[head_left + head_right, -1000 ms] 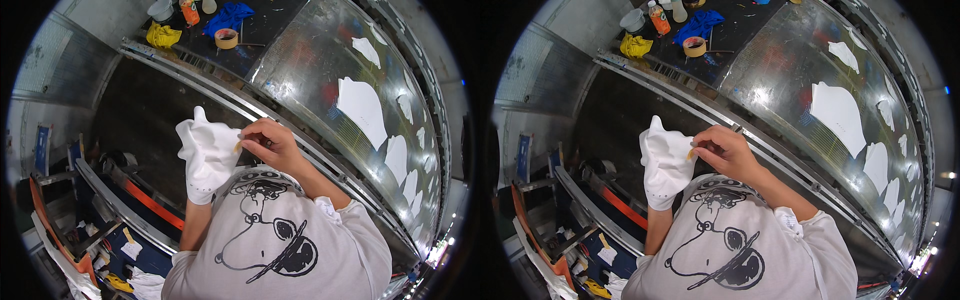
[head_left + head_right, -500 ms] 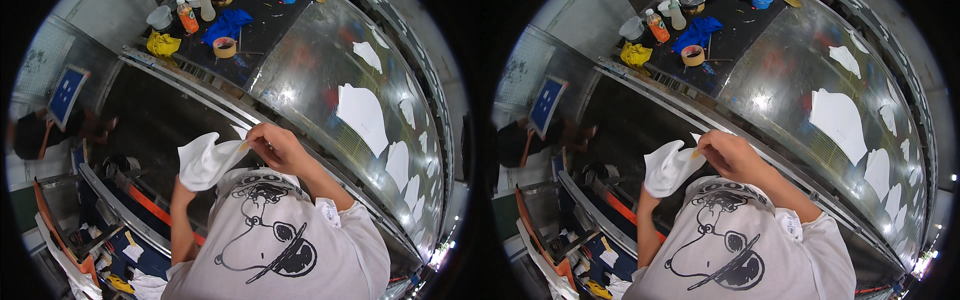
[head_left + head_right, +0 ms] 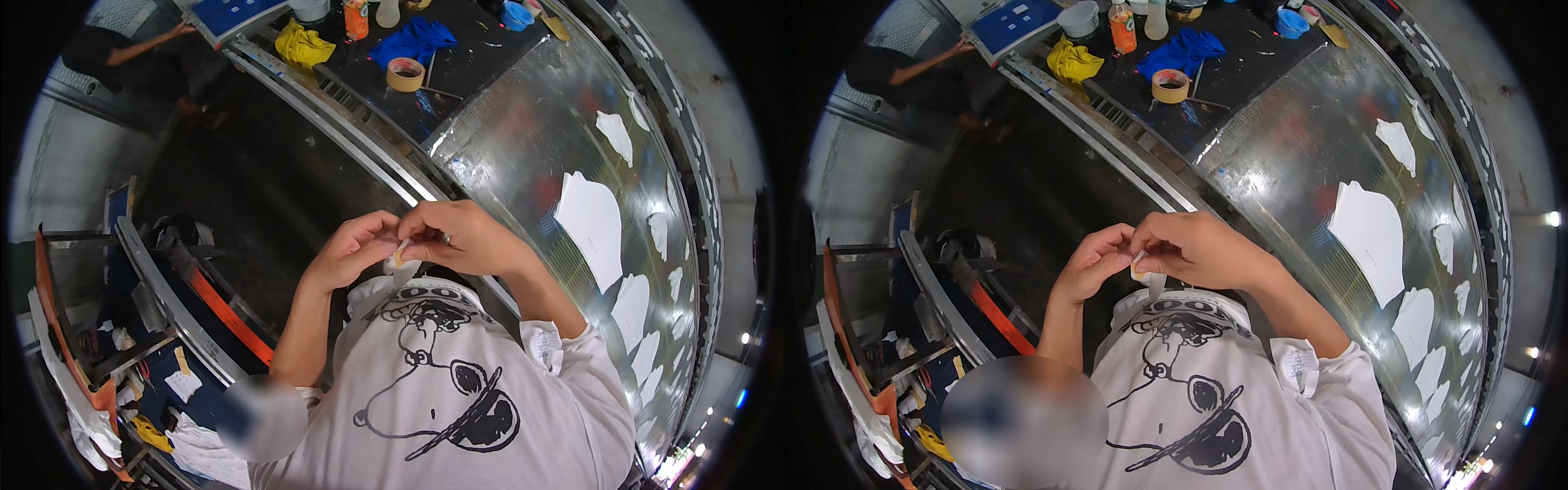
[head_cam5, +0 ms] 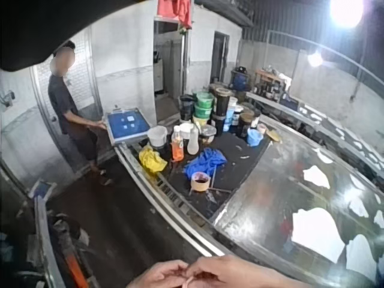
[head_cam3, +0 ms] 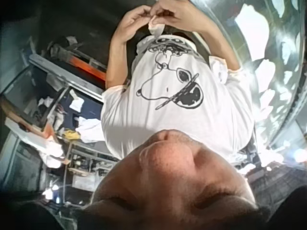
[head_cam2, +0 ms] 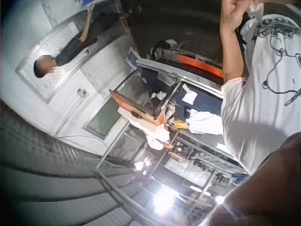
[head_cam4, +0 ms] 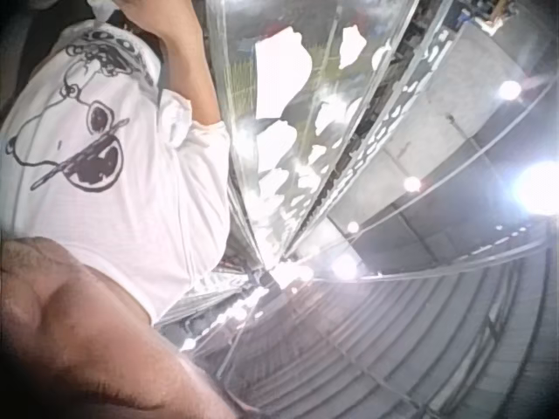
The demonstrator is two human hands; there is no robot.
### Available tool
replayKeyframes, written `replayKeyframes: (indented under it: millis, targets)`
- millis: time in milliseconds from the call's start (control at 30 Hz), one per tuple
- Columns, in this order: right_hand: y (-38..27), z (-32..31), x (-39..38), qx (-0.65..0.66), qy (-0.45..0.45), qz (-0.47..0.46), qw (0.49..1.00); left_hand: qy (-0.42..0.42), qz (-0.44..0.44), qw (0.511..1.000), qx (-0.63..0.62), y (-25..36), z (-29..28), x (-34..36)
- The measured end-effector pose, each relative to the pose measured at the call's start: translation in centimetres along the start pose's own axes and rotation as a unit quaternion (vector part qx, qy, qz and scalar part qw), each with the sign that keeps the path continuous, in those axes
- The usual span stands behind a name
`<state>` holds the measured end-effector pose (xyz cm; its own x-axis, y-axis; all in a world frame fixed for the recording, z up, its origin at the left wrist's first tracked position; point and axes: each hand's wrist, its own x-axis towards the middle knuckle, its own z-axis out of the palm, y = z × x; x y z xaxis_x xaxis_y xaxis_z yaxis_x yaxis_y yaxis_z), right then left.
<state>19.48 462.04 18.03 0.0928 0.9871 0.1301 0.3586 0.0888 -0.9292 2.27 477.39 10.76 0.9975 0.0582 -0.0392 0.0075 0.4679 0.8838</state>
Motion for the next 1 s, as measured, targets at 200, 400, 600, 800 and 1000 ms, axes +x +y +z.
replayKeyframes:
  millis: [200, 400, 600, 800, 1000]
  targets:
    - [0.9, -0.7, 0.0, 0.016, 0.007, 0.038, 0.999, 0.0, 0.004, 0.999, -0.034, -2.3, -0.6, -0.5]
    - [2.7, 1.1, -1.3, 0.087, 0.042, 0.089, 0.991, 0.035, -0.049, 0.974, -0.22, -4.6, 0.8, -1.3]
    - [9.8, 5.9, -5.7, 0.124, 0.055, 0.334, 0.933, 0.325, -0.223, 0.91, 0.128, -15.9, -4.7, -5.3]
    - [15.9, 11.0, -10.4, 0.16, -0.006, 0.429, 0.889, 0.52, -0.226, 0.824, -0.009, -23.3, -10.6, -15.6]
    - [27.2, 16.4, -14.7, 0.1, -0.083, 0.436, 0.89, 0.629, -0.228, 0.735, -0.105, -33.9, -8.4, -18.6]
